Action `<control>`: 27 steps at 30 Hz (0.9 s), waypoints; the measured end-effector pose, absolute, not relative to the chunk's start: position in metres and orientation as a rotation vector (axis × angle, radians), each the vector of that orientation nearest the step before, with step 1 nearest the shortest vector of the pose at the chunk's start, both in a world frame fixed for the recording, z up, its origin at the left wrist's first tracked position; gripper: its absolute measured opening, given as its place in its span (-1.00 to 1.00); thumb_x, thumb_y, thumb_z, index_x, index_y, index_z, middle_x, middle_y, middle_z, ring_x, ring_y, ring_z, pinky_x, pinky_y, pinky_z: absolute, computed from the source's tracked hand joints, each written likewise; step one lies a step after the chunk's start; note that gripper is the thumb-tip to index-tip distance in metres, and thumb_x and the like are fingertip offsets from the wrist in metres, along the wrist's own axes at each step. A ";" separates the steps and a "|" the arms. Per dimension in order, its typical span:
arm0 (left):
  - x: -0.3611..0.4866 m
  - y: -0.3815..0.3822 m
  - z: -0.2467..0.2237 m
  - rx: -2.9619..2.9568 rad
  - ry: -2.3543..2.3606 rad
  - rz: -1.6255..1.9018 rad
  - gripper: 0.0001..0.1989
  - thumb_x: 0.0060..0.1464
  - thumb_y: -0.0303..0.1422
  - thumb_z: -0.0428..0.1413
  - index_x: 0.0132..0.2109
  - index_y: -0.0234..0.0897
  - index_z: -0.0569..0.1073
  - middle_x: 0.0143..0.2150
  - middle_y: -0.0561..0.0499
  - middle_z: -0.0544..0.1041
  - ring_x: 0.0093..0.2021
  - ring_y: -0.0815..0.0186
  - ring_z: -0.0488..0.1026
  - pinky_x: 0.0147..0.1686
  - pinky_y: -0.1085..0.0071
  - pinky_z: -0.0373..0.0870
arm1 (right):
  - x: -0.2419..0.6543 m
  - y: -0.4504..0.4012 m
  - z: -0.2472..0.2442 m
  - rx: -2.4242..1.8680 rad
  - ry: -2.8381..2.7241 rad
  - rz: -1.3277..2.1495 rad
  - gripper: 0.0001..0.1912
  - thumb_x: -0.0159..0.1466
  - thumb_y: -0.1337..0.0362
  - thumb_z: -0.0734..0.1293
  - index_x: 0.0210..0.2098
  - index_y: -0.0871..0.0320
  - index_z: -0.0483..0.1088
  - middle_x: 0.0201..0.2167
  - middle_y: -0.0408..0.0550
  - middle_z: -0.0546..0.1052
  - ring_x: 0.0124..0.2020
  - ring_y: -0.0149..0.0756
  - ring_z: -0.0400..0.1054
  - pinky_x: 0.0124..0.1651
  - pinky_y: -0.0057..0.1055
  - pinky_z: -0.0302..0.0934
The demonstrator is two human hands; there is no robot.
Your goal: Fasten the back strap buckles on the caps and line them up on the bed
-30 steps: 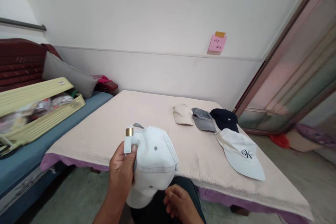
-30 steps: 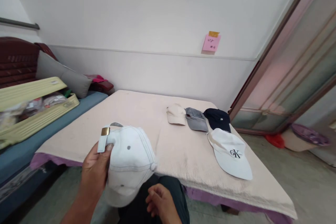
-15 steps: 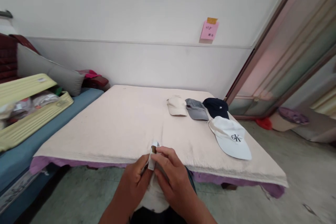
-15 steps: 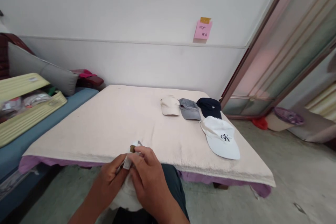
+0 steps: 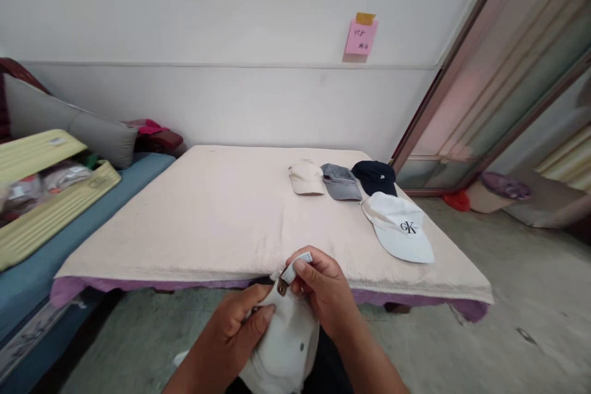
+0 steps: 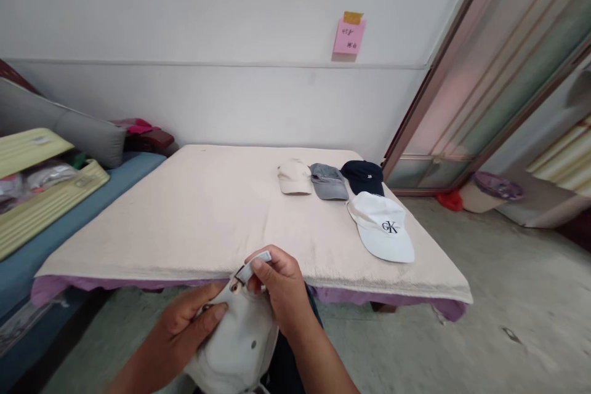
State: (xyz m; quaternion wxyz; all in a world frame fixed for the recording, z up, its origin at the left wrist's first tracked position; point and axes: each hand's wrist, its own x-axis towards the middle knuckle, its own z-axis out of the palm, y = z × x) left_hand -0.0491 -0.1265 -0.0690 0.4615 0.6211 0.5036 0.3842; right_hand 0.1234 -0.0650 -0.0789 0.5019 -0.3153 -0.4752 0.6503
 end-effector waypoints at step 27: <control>-0.062 -0.118 -0.075 0.556 0.784 1.064 -0.74 -0.24 -0.32 0.31 -0.30 -0.28 0.60 -0.48 -0.03 0.57 -0.48 0.22 0.48 -0.40 0.35 0.37 | 0.117 -0.050 -0.097 -0.500 -1.181 1.996 -0.74 0.13 0.16 0.42 -0.45 0.22 0.35 -0.61 -0.16 0.44 -0.65 -0.53 0.19 -0.58 -0.57 0.02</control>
